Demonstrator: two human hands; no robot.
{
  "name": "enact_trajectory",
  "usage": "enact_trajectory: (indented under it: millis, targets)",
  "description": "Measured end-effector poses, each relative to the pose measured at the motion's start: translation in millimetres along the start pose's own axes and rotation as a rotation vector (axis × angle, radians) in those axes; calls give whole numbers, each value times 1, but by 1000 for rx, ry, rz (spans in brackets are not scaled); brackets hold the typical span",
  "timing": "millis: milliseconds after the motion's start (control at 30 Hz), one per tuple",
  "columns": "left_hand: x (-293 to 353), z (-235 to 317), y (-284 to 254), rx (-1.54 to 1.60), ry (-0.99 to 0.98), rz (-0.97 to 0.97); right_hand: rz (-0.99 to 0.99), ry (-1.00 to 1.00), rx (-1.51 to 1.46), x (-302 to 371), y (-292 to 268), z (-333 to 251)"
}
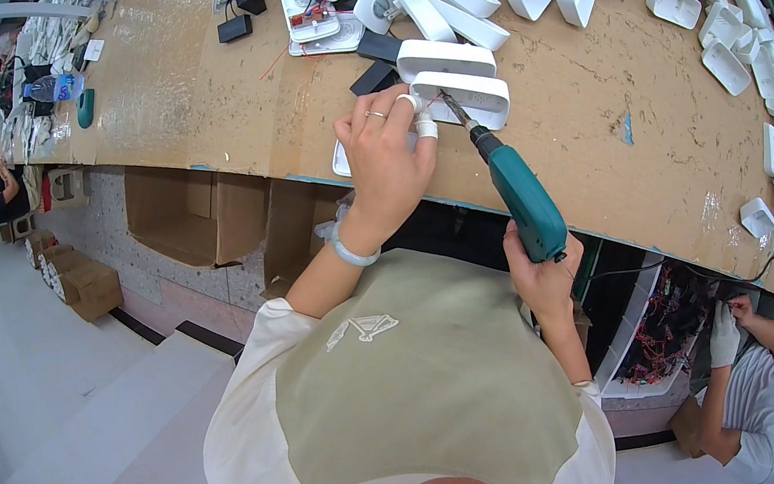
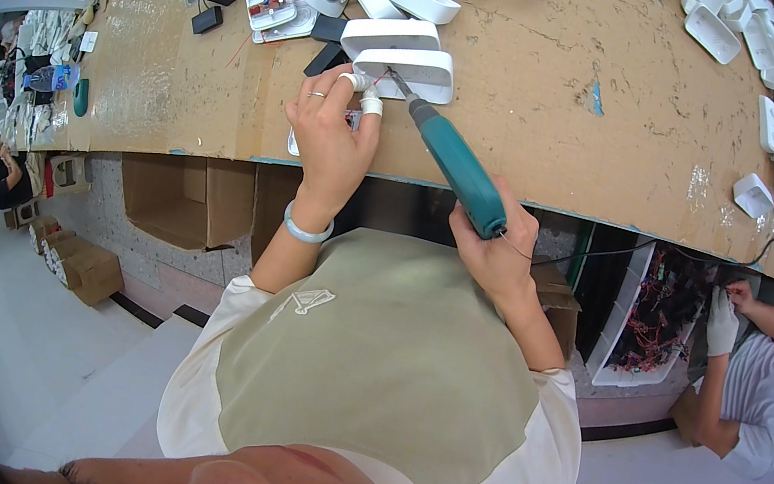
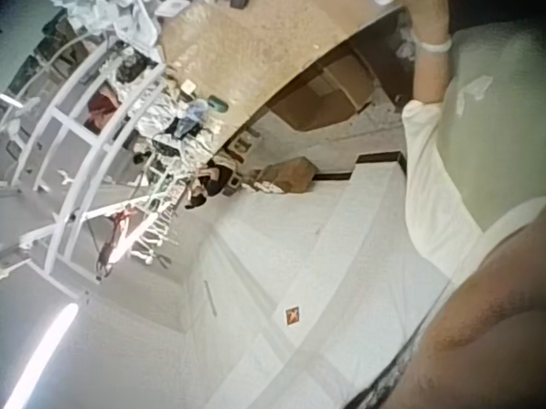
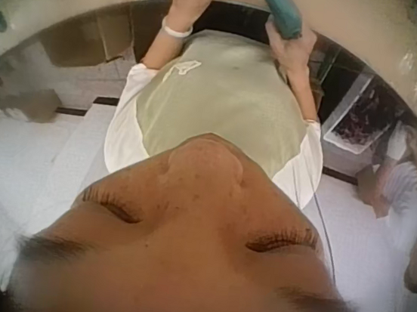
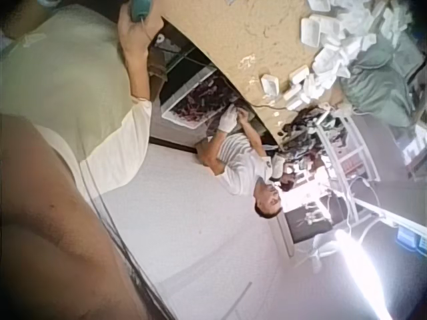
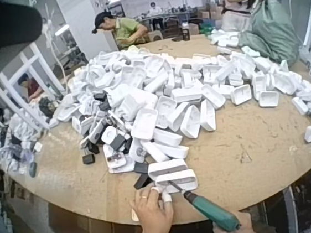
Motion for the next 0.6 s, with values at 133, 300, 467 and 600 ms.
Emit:
enact_trajectory:
  millis: [133, 300, 467, 600]
  targets:
    - [0, 0, 0, -17, 13, 6, -20, -12, 9, -3, -1, -7]
    - [0, 2, 1, 1, -22, -16, -21, -25, 28, -4, -2, -10]
    - [0, 3, 1, -8, -14, -3, -23, -32, 34, -3, -2, -9]
    - [0, 3, 1, -5, -21, -11, -25, -39, 36, -4, -2, -11]
Point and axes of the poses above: each hand's wrist, its own x-axis away from the middle knuckle, its own y-axis out of the palm, z = x × y, the point moved 4 cm from there along -x, towards the middle knuckle, and after that the axes turned 11 degrees about z, right-handed, at the moved point
